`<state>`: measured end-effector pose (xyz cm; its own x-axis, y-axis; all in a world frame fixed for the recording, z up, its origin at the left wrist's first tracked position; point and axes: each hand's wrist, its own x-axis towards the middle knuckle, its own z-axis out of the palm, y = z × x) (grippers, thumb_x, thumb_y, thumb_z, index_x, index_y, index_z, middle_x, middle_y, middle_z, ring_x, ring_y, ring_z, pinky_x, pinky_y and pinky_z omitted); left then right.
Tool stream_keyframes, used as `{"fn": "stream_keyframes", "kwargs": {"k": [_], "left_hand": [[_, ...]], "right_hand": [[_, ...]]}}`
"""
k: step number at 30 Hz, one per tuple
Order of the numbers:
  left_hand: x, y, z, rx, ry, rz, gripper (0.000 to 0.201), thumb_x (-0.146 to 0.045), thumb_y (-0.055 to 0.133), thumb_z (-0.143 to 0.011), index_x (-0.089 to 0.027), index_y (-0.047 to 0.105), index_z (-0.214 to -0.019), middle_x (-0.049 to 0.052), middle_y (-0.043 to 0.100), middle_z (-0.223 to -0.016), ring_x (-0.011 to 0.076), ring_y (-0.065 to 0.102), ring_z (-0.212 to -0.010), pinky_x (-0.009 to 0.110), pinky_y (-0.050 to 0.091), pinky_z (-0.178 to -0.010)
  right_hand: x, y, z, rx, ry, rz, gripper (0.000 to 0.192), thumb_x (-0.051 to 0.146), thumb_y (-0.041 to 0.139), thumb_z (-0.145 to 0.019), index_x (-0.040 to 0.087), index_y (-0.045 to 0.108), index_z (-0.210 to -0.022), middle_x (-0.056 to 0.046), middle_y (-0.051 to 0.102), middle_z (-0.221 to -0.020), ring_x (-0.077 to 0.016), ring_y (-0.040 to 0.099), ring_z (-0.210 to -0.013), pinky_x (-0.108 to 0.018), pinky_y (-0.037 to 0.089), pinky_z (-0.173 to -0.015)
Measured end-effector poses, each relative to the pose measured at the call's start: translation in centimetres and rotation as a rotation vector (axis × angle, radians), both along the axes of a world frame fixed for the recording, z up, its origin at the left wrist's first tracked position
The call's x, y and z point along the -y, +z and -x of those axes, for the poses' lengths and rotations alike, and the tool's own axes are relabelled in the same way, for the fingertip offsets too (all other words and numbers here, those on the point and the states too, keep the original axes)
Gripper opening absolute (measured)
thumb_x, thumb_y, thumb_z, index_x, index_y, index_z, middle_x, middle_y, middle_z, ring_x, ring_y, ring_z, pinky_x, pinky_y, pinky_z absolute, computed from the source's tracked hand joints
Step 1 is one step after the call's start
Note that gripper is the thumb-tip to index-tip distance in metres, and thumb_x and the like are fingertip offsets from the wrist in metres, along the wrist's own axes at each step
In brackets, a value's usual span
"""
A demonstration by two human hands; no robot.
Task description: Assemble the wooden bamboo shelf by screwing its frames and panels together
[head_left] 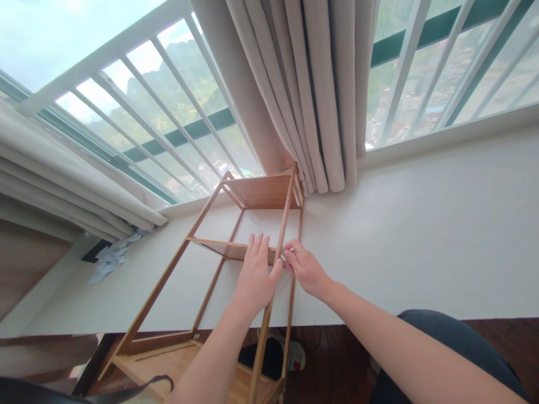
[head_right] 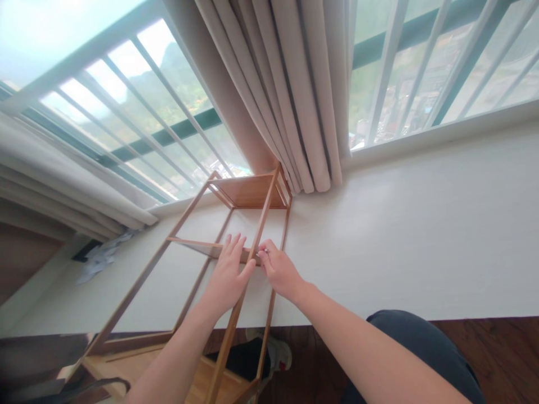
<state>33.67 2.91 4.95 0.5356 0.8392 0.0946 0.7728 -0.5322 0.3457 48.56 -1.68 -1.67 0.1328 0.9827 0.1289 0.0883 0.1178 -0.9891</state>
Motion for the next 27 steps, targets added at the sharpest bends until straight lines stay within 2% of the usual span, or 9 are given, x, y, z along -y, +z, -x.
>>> {"fn": "stream_keyframes", "kwargs": {"k": [8, 11, 22, 25, 27], "left_hand": [[0.0, 0.1, -0.1, -0.003, 0.001, 0.002, 0.060, -0.036, 0.051, -0.095, -0.013, 0.044, -0.151, 0.016, 0.037, -0.162, 0.0304, 0.016, -0.156, 0.051, 0.023, -0.125], [0.0, 0.1, 0.0, -0.007, -0.005, 0.003, 0.061, -0.036, 0.050, -0.095, -0.012, 0.043, -0.151, 0.016, 0.036, -0.162, 0.0308, 0.016, -0.156, 0.052, 0.024, -0.125], [0.0, 0.4, 0.2, -0.016, -0.006, 0.025, 0.061, -0.039, 0.051, -0.096, -0.013, 0.043, -0.151, 0.015, 0.036, -0.162, 0.0293, 0.016, -0.156, 0.050, 0.024, -0.126], [-0.6, 0.8, 0.8, 0.049, -0.063, 0.033, 0.048, -0.035, 0.041, -0.102, -0.017, 0.051, -0.145, 0.011, 0.046, -0.157, 0.0267, 0.026, -0.153, 0.050, 0.028, -0.124], [-1.2, 1.2, 1.2, 0.086, -0.132, 0.040, 0.040, -0.027, 0.038, -0.102, -0.020, 0.060, -0.135, 0.009, 0.057, -0.147, 0.0243, 0.039, -0.147, 0.048, 0.033, -0.121]], "right_hand": [[-0.3, 0.2, -0.4, 0.497, -0.133, -0.053, 0.014, 0.027, 0.037, -0.102, 0.022, 0.046, -0.094, -0.004, 0.063, -0.077, -0.0200, 0.058, -0.067, -0.029, 0.029, -0.061], [-0.3, 0.1, -0.4, 0.606, -0.146, -0.106, 0.017, 0.026, 0.035, -0.104, 0.021, 0.047, -0.093, -0.007, 0.065, -0.078, -0.0203, 0.058, -0.068, -0.029, 0.030, -0.062], [-0.1, -1.0, 0.4, 0.719, -0.254, -0.166, 0.016, 0.021, 0.038, -0.103, 0.021, 0.046, -0.090, -0.005, 0.066, -0.074, -0.0200, 0.062, -0.067, -0.027, 0.033, -0.060], [0.0, -0.7, 0.3, 0.702, -0.232, -0.155, 0.015, 0.022, 0.038, -0.103, 0.021, 0.046, -0.091, -0.005, 0.067, -0.077, -0.0203, 0.063, -0.068, -0.027, 0.034, -0.060], [0.0, -0.3, 0.2, 0.689, -0.186, -0.135, 0.015, 0.023, 0.037, -0.104, 0.021, 0.046, -0.093, -0.005, 0.068, -0.078, -0.0202, 0.064, -0.068, -0.027, 0.034, -0.061]]}}
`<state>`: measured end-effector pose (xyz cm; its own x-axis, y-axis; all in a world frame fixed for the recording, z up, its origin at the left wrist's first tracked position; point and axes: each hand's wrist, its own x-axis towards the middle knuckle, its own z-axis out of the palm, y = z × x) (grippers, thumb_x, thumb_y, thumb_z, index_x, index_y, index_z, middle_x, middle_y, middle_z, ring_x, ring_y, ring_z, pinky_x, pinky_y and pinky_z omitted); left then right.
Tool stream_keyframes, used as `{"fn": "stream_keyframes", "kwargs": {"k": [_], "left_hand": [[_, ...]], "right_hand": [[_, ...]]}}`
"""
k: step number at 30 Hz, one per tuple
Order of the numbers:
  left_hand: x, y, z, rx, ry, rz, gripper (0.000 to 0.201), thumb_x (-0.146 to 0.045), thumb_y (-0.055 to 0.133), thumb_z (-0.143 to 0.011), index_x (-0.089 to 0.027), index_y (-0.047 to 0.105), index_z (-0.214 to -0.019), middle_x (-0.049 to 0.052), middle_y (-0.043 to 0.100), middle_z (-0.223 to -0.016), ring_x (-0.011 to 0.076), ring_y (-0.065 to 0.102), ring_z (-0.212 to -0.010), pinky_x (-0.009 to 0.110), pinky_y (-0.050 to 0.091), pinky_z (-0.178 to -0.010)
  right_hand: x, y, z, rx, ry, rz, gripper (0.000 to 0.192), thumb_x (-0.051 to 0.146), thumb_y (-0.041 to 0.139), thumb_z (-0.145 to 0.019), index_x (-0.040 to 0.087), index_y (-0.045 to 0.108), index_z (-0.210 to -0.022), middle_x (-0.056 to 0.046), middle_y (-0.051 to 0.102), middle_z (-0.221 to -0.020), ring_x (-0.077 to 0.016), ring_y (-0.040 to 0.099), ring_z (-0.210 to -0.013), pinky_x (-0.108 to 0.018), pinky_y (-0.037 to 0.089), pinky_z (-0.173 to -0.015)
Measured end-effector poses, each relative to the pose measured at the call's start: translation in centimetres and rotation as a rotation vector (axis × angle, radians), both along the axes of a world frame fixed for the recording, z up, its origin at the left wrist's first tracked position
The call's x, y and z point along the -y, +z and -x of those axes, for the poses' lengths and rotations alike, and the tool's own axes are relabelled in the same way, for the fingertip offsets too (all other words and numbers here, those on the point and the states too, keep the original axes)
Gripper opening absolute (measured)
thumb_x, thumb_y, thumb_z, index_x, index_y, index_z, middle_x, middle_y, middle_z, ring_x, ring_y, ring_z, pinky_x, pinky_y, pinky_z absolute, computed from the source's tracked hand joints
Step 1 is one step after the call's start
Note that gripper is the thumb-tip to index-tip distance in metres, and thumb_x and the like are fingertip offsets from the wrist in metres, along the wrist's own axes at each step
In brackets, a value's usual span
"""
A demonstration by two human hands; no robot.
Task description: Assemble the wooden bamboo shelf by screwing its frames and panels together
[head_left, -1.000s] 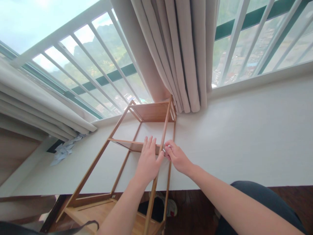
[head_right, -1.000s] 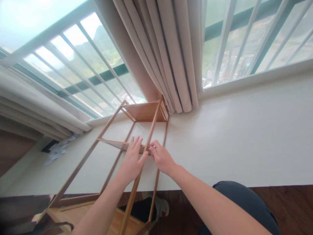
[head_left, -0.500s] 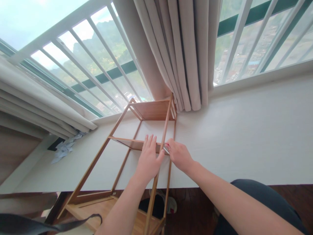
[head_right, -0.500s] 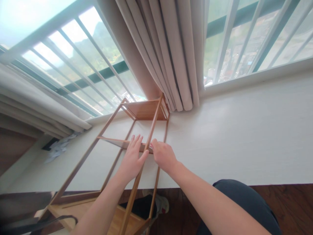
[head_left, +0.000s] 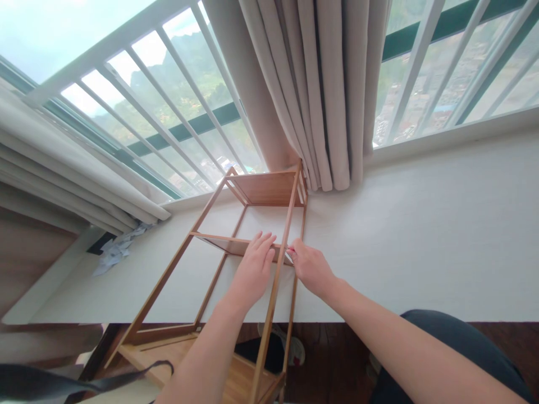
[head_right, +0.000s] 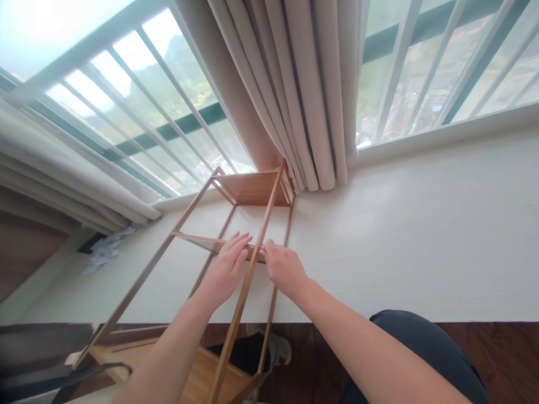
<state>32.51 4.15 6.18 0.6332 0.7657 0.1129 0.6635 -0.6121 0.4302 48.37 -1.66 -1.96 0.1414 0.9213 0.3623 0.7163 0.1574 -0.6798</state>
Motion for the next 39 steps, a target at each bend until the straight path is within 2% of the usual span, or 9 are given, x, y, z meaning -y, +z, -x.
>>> {"fn": "stream_keyframes", "kwargs": {"k": [3, 5, 11, 16, 19, 22, 25, 34, 39], "left_hand": [[-0.9, 0.6, 0.1, 0.027, -0.065, -0.008, 0.029, -0.019, 0.046, -0.097, -0.021, 0.069, -0.115, 0.007, 0.071, -0.121, 0.0229, 0.060, -0.121, 0.043, 0.046, -0.108], [-1.1, 0.7, 0.0, 0.041, -0.063, -0.024, 0.024, -0.016, 0.049, -0.095, -0.021, 0.071, -0.104, 0.006, 0.074, -0.107, 0.0219, 0.064, -0.105, 0.040, 0.050, -0.098], [-0.6, 0.7, -0.6, 0.074, -0.045, -0.055, 0.024, -0.010, 0.050, -0.093, -0.021, 0.071, -0.095, 0.005, 0.074, -0.098, 0.0208, 0.063, -0.097, 0.036, 0.050, -0.092], [-0.3, 0.5, -0.8, 0.083, -0.038, -0.037, 0.025, -0.011, 0.051, -0.093, -0.021, 0.073, -0.098, 0.005, 0.073, -0.099, 0.0208, 0.063, -0.099, 0.036, 0.050, -0.094], [-0.3, 0.5, -0.6, 0.122, -0.033, 0.017, 0.033, -0.015, 0.050, -0.095, -0.022, 0.067, -0.123, 0.004, 0.072, -0.100, 0.0208, 0.062, -0.101, 0.037, 0.049, -0.096], [-0.2, 0.6, -0.5, 0.131, -0.102, 0.046, 0.043, -0.029, 0.052, -0.099, -0.026, 0.056, -0.142, 0.004, 0.069, -0.100, 0.0212, 0.059, -0.101, 0.039, 0.047, -0.098], [0.0, 0.4, -0.5, 0.086, -0.151, 0.009, 0.044, -0.038, 0.060, -0.095, -0.029, 0.061, -0.138, 0.005, 0.065, -0.101, 0.0226, 0.056, -0.103, 0.040, 0.044, -0.101], [0.3, -0.3, -1.0, 0.079, -0.091, 0.011, 0.041, -0.030, 0.059, -0.093, -0.031, 0.065, -0.134, 0.004, 0.061, -0.099, 0.0231, 0.053, -0.103, 0.041, 0.042, -0.102], [0.5, 0.0, -1.3, 0.074, -0.093, 0.010, 0.037, -0.028, 0.055, -0.094, -0.031, 0.067, -0.129, 0.003, 0.060, -0.098, 0.0225, 0.053, -0.101, 0.041, 0.040, -0.102]], "right_hand": [[0.0, 0.4, 0.0, -0.032, 0.031, 0.083, 0.014, 0.025, 0.036, -0.104, 0.021, 0.046, -0.096, -0.004, 0.068, -0.077, -0.0202, 0.063, -0.066, -0.027, 0.032, -0.059], [-0.1, 0.6, 0.0, -0.065, 0.034, 0.135, 0.013, 0.026, 0.036, -0.104, 0.021, 0.046, -0.098, -0.004, 0.067, -0.076, -0.0205, 0.062, -0.064, -0.027, 0.031, -0.058], [0.0, 1.0, -0.4, -0.093, 0.089, 0.180, 0.014, 0.027, 0.033, -0.105, 0.021, 0.045, -0.098, -0.003, 0.065, -0.072, -0.0203, 0.060, -0.061, -0.027, 0.030, -0.057], [0.4, 1.3, -1.0, -0.036, 0.100, 0.182, 0.014, 0.026, 0.033, -0.104, 0.021, 0.045, -0.098, -0.003, 0.065, -0.073, -0.0202, 0.061, -0.062, -0.027, 0.031, -0.058], [0.6, 1.4, -1.1, -0.010, 0.108, 0.182, 0.015, 0.026, 0.034, -0.104, 0.021, 0.047, -0.098, -0.004, 0.067, -0.076, -0.0205, 0.062, -0.064, -0.027, 0.032, -0.058], [0.6, 1.3, -1.0, -0.031, 0.087, 0.157, 0.013, 0.025, 0.036, -0.104, 0.021, 0.048, -0.098, -0.005, 0.070, -0.081, -0.0206, 0.065, -0.068, -0.027, 0.034, -0.060], [0.6, 1.1, -0.9, -0.069, 0.072, 0.137, 0.012, 0.024, 0.038, -0.103, 0.022, 0.049, -0.101, -0.005, 0.071, -0.083, -0.0205, 0.066, -0.069, -0.026, 0.037, -0.061], [0.9, 1.1, -1.8, -0.224, 0.154, 0.107, 0.018, 0.029, 0.036, -0.103, 0.021, 0.050, -0.111, -0.004, 0.070, -0.084, -0.0191, 0.063, -0.064, -0.027, 0.041, -0.063], [1.0, 0.7, -2.4, -0.299, 0.127, 0.170, 0.020, 0.029, 0.038, -0.102, 0.022, 0.057, -0.099, -0.005, 0.071, -0.086, -0.0205, 0.064, -0.075, -0.030, 0.043, -0.072]]}}
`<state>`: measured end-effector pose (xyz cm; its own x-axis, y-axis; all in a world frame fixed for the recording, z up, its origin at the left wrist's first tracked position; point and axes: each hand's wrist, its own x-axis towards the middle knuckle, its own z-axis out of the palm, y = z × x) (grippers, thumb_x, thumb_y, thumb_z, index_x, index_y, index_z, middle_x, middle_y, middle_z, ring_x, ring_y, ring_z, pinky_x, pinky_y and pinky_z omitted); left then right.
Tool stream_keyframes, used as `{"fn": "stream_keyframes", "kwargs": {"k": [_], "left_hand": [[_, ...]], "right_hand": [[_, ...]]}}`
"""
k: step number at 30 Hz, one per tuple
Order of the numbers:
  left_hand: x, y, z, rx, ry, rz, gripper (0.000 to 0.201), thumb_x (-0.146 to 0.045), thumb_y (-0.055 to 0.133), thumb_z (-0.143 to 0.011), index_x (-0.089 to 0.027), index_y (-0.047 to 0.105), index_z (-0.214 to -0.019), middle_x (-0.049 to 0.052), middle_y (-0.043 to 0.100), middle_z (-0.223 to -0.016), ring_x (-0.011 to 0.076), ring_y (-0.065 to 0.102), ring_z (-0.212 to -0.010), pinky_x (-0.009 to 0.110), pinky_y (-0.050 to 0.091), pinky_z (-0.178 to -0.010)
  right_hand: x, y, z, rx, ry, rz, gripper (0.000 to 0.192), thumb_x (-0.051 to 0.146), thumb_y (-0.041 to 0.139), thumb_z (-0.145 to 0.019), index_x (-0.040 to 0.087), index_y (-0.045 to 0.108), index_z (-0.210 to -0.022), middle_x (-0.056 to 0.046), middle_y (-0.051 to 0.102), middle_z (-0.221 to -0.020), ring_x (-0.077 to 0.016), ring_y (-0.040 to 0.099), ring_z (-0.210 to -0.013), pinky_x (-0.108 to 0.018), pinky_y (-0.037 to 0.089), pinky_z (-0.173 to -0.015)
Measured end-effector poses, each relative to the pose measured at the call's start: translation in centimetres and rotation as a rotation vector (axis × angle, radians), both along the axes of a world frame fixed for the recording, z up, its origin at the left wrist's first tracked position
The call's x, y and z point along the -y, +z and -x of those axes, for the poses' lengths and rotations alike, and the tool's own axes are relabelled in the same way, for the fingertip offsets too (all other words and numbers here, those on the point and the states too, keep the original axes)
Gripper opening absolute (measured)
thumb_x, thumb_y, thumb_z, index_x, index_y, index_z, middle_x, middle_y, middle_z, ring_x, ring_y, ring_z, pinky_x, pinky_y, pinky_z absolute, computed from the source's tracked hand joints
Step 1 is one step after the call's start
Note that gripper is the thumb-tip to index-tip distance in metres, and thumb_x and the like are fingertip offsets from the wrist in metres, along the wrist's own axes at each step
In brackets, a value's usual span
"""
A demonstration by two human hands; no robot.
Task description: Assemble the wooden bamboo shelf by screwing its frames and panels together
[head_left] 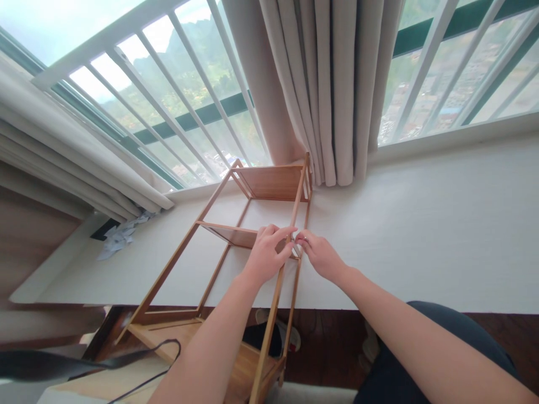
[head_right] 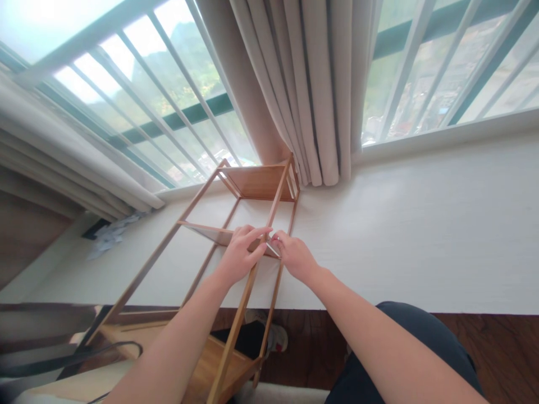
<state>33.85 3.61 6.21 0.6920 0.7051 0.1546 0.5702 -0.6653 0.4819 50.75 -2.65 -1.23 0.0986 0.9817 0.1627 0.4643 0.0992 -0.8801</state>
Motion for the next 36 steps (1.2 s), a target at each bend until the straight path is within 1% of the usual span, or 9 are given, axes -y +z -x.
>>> {"fn": "stream_keyframes", "kwargs": {"k": [3, 7, 10, 17, 20, 24, 28, 32, 36], "left_hand": [[0.2, 0.4, -0.4, -0.011, 0.027, -0.009, 0.034, -0.025, 0.053, -0.093, -0.030, 0.070, -0.122, 0.003, 0.060, -0.094, 0.0223, 0.054, -0.098, 0.041, 0.040, -0.101], [0.4, 0.7, -0.7, -0.030, 0.041, -0.019, 0.032, -0.023, 0.053, -0.092, -0.028, 0.070, -0.118, 0.004, 0.060, -0.094, 0.0225, 0.054, -0.096, 0.041, 0.041, -0.100], [0.4, 0.8, -0.9, -0.038, 0.047, -0.036, 0.032, -0.021, 0.054, -0.090, -0.027, 0.070, -0.116, 0.004, 0.061, -0.095, 0.0227, 0.054, -0.097, 0.041, 0.041, -0.099], [0.2, 0.7, -1.0, -0.038, 0.053, -0.034, 0.030, -0.021, 0.054, -0.089, -0.028, 0.070, -0.114, 0.003, 0.060, -0.095, 0.0230, 0.055, -0.097, 0.040, 0.041, -0.098], [0.3, 0.7, -1.1, -0.035, 0.056, -0.032, 0.030, -0.021, 0.055, -0.088, -0.028, 0.069, -0.114, 0.003, 0.060, -0.095, 0.0231, 0.055, -0.097, 0.041, 0.041, -0.099], [0.4, 0.8, -1.2, -0.046, 0.071, -0.037, 0.030, -0.019, 0.055, -0.087, -0.027, 0.069, -0.113, 0.003, 0.059, -0.093, 0.0234, 0.055, -0.096, 0.041, 0.042, -0.098], [0.5, 0.8, -1.4, -0.044, 0.087, -0.030, 0.030, -0.020, 0.056, -0.086, -0.027, 0.069, -0.112, 0.003, 0.059, -0.093, 0.0241, 0.055, -0.097, 0.041, 0.043, -0.097], [0.5, 0.8, -1.4, -0.037, 0.092, -0.025, 0.031, -0.019, 0.056, -0.086, -0.028, 0.070, -0.112, 0.003, 0.060, -0.094, 0.0243, 0.055, -0.097, 0.041, 0.044, -0.097], [0.5, 0.7, -1.3, -0.033, 0.090, -0.026, 0.031, -0.019, 0.056, -0.086, -0.028, 0.070, -0.112, 0.004, 0.061, -0.095, 0.0242, 0.055, -0.098, 0.041, 0.043, -0.097]], "right_hand": [[-0.3, -0.2, -0.2, -0.048, -0.045, 0.079, 0.024, 0.030, 0.042, -0.100, 0.022, 0.061, -0.088, -0.004, 0.071, -0.085, -0.0204, 0.064, -0.080, -0.030, 0.043, -0.075], [-0.4, 0.2, -0.3, -0.118, -0.022, 0.121, 0.026, 0.031, 0.046, -0.098, 0.020, 0.064, -0.083, -0.003, 0.069, -0.080, -0.0187, 0.062, -0.079, -0.028, 0.043, -0.073], [-0.4, 0.5, -0.3, -0.203, 0.008, 0.118, 0.029, 0.033, 0.046, -0.098, 0.019, 0.068, -0.087, -0.002, 0.067, -0.078, -0.0175, 0.060, -0.074, -0.027, 0.043, -0.069], [-0.3, 0.2, -0.2, -0.354, -0.034, 0.073, 0.028, 0.030, 0.050, -0.094, 0.018, 0.072, -0.106, -0.005, 0.071, -0.093, -0.0168, 0.061, -0.075, -0.030, 0.049, -0.072], [0.0, 0.4, -0.3, -0.306, -0.015, -0.003, 0.028, 0.024, 0.045, -0.094, 0.019, 0.072, -0.102, -0.006, 0.071, -0.095, -0.0177, 0.063, -0.082, -0.031, 0.051, -0.078], [0.8, 1.0, -0.3, -0.201, -0.018, -0.149, 0.024, 0.022, 0.048, -0.095, 0.020, 0.072, -0.100, -0.007, 0.072, -0.097, -0.0195, 0.066, -0.091, -0.034, 0.051, -0.087], [1.5, 1.3, -0.3, -0.159, -0.089, -0.170, 0.019, 0.022, 0.052, -0.095, 0.021, 0.069, -0.103, -0.005, 0.075, -0.093, -0.0194, 0.070, -0.083, -0.032, 0.053, -0.082], [1.7, 1.2, -0.5, -0.068, -0.144, -0.210, 0.009, 0.027, 0.060, -0.093, 0.021, 0.066, -0.093, -0.003, 0.074, -0.085, -0.0186, 0.069, -0.076, -0.029, 0.052, -0.077], [1.7, 1.0, -0.8, 0.058, -0.146, -0.283, 0.012, 0.028, 0.059, -0.095, 0.020, 0.066, -0.089, -0.004, 0.072, -0.083, -0.0178, 0.065, -0.073, -0.030, 0.050, -0.075]]}}
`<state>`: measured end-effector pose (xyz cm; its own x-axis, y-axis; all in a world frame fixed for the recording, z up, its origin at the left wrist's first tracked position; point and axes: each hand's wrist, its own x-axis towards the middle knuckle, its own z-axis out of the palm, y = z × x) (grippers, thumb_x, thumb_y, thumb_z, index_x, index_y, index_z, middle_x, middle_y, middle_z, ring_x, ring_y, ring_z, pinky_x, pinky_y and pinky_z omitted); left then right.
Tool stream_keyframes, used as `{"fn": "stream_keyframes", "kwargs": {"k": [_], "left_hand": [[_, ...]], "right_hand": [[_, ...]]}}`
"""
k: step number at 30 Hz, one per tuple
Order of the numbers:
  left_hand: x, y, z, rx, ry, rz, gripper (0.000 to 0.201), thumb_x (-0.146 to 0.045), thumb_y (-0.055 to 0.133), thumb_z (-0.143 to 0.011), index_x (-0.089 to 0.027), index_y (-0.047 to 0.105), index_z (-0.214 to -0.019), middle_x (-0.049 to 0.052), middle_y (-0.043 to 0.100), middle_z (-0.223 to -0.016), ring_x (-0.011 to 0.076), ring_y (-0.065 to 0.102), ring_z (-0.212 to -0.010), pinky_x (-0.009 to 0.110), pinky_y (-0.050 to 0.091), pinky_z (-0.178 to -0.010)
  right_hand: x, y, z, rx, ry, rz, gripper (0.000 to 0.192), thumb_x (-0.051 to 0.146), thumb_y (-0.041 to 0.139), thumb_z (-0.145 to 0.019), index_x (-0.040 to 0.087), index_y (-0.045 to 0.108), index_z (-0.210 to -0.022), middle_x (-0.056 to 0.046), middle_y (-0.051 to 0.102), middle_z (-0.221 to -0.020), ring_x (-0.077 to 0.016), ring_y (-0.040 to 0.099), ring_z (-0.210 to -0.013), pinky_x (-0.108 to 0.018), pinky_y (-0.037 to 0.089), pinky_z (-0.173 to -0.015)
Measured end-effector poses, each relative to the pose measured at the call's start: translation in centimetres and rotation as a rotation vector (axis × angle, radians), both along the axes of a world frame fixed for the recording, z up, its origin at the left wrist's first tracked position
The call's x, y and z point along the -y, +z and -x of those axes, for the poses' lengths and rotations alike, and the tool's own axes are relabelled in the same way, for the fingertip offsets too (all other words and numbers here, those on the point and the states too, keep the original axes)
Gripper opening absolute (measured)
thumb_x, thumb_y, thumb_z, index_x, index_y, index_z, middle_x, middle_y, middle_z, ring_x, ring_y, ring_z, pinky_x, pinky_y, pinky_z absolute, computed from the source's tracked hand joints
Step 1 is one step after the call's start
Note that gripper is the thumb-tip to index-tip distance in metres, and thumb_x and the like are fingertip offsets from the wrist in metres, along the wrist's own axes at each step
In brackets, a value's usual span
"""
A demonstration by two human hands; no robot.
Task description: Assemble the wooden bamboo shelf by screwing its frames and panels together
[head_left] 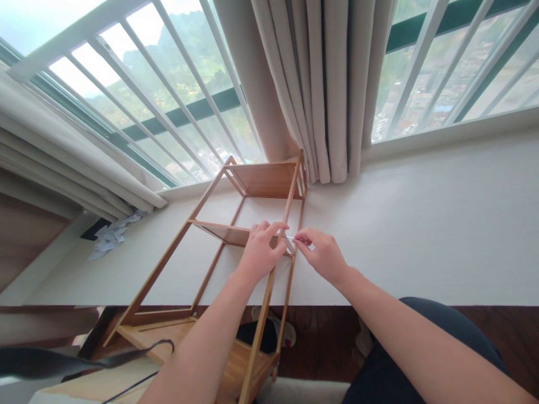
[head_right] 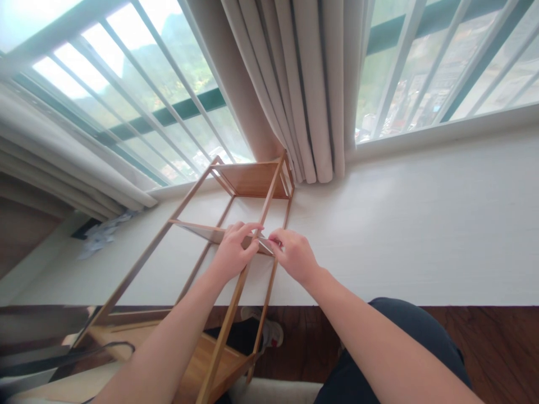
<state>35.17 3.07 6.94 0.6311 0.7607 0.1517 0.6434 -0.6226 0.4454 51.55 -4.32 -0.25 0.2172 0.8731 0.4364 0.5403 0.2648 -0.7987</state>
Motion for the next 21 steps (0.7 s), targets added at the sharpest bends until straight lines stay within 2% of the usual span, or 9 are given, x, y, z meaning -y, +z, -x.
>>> {"fn": "stream_keyframes", "kwargs": {"k": [6, 21], "left_hand": [[-0.11, -0.18, 0.12, 0.003, 0.001, 0.000, 0.033, -0.018, 0.057, -0.086, -0.028, 0.070, -0.114, 0.003, 0.060, -0.094, 0.0240, 0.055, -0.097, 0.041, 0.044, -0.097], [0.00, -0.21, 0.08, 0.007, 0.013, -0.005, 0.031, -0.019, 0.057, -0.087, -0.029, 0.071, -0.114, 0.003, 0.060, -0.094, 0.0236, 0.055, -0.098, 0.040, 0.042, -0.100]], "right_hand": [[-0.09, -0.16, -0.57, 0.090, -0.017, -0.079, 0.016, 0.027, 0.056, -0.097, 0.020, 0.067, -0.088, -0.006, 0.071, -0.083, -0.0191, 0.063, -0.078, -0.032, 0.049, -0.079], [-0.11, -0.31, -0.45, 0.147, -0.005, -0.101, 0.020, 0.030, 0.053, -0.100, 0.021, 0.068, -0.089, -0.007, 0.069, -0.082, -0.0205, 0.062, -0.080, -0.033, 0.048, -0.080]]}}
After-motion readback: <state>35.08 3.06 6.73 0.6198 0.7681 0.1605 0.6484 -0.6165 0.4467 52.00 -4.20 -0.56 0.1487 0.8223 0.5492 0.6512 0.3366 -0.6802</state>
